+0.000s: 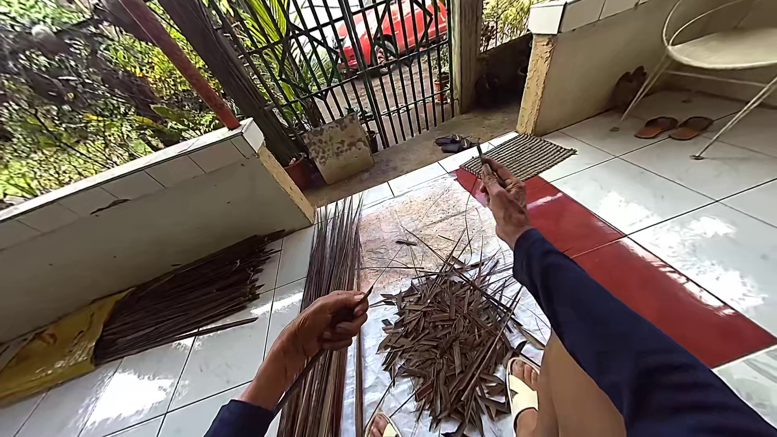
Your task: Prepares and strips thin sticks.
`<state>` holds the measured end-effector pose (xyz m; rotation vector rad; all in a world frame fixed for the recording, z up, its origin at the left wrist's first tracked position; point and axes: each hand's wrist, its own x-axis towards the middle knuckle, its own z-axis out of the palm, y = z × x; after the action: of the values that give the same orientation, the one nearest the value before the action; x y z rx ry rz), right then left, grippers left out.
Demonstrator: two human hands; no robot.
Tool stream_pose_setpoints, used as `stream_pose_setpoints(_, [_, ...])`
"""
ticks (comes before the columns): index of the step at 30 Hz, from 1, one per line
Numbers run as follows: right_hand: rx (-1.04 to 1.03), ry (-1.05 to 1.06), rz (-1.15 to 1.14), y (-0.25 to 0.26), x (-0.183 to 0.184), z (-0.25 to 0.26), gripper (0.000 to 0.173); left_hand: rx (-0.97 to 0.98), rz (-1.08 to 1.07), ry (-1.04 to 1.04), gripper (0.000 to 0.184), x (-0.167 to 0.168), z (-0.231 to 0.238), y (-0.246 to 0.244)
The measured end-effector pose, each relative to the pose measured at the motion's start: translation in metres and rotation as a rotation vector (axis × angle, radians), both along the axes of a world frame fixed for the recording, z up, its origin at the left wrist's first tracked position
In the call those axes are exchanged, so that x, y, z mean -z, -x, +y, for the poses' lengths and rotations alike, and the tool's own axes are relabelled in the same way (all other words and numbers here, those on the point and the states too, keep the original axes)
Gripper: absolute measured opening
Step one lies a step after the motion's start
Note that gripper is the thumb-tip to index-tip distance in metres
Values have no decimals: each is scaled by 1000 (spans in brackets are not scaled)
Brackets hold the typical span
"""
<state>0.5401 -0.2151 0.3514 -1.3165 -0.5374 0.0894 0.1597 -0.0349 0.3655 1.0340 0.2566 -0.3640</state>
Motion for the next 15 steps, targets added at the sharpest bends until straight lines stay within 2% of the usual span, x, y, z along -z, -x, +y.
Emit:
stream_pose_setpoints(4, [-15,128,20,-8,7,-12,34,-58,-20,-53,31,-2,2,3])
stream_pose_setpoints(7, [-192,252,-43,19,8,-9,38,-96,-28,-108,31,-7,4,-1])
stream_pose_setpoints(11, [-274,242,-150,58,3,-2,37,-109,-40,-151,32,-6,6,-11])
stream_pose_setpoints(15, [-287,254,-133,66,8,0,35,-107,-20,-199,32,-6,2,-18])
